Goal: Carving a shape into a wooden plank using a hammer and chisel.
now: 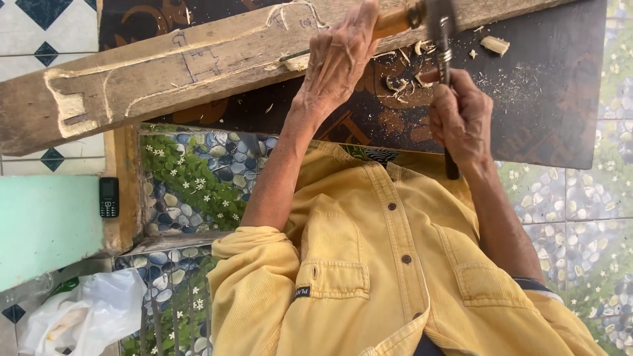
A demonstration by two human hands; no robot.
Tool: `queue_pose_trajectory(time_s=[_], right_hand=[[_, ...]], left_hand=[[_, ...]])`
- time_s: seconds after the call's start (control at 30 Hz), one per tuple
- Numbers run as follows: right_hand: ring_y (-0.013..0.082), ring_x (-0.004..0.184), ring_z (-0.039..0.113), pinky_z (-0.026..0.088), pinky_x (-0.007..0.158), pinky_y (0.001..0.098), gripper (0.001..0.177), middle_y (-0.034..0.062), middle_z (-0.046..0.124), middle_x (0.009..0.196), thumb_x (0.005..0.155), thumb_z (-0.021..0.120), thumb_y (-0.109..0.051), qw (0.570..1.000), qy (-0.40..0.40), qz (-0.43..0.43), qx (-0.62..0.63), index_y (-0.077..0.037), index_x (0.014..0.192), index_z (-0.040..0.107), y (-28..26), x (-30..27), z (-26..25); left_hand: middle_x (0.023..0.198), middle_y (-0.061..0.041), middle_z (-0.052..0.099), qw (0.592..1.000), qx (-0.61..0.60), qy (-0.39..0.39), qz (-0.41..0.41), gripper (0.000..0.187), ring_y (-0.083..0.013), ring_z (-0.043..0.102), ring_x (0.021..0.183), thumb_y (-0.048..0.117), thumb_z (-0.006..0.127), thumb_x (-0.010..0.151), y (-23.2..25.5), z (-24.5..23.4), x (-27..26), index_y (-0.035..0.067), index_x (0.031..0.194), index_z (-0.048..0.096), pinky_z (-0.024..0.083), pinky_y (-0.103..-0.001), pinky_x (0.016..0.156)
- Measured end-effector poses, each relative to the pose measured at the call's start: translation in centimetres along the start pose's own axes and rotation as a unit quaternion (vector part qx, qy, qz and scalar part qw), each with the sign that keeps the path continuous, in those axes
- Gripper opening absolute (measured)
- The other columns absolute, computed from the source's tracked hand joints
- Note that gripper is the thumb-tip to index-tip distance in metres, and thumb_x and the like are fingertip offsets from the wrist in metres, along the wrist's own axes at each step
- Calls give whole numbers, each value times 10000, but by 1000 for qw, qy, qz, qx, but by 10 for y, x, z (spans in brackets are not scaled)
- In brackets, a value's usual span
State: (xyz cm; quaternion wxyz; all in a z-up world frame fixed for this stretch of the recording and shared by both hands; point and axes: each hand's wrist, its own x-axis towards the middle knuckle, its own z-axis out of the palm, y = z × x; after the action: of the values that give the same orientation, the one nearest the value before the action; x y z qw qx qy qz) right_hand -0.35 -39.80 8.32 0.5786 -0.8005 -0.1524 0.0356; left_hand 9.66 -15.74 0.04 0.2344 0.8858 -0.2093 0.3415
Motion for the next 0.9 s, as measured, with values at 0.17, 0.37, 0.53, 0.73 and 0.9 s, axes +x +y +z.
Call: queue_pose_trajectory(time_s=[0.17,0.37,0.53,0.73,0.9], right_hand=[[52,480,438,423,366,175,250,-55,469,705,1208,443,-235,999,43,0,23,-43,1299,574,0,-4,-6],[50,476,422,408,358,183,243,-56,444,692,1199,441,-240,998,46,-12,44,-50,1283,567,1,-9,5],[51,461,432,410,342,170,214,-61,469,686,1209,430,-159,996,46,31,64,-34,1294,582,-1,-16,5],[76,458,480,455,331,177,189,-32,550,732,1180,456,-98,995,77,61,3,-90,1269,622,16,-14,12],[55,490,453,419,356,177,219,-57,483,728,1216,433,-191,995,73,-10,62,-47,1302,573,14,-17,-1]], left_hand=[[866,26,555,1000,-4,-6,8,331,-66,520,605,127,703,1127,1,-5,-1,105,1354,463,439,-235,500],[936,37,563,999,27,-41,6,413,-29,463,608,235,667,1188,-8,9,-11,151,1490,397,407,-216,533],[802,46,417,999,7,-33,8,151,-47,384,572,164,626,1134,-3,-2,-11,131,1232,516,328,-228,478],[1172,18,707,996,33,-80,4,655,-26,457,617,295,701,1235,-13,10,-19,134,1689,257,406,-209,592],[1017,-9,640,996,26,-86,9,594,-93,525,660,161,810,1133,-3,-17,-9,88,1561,405,434,-306,604]])
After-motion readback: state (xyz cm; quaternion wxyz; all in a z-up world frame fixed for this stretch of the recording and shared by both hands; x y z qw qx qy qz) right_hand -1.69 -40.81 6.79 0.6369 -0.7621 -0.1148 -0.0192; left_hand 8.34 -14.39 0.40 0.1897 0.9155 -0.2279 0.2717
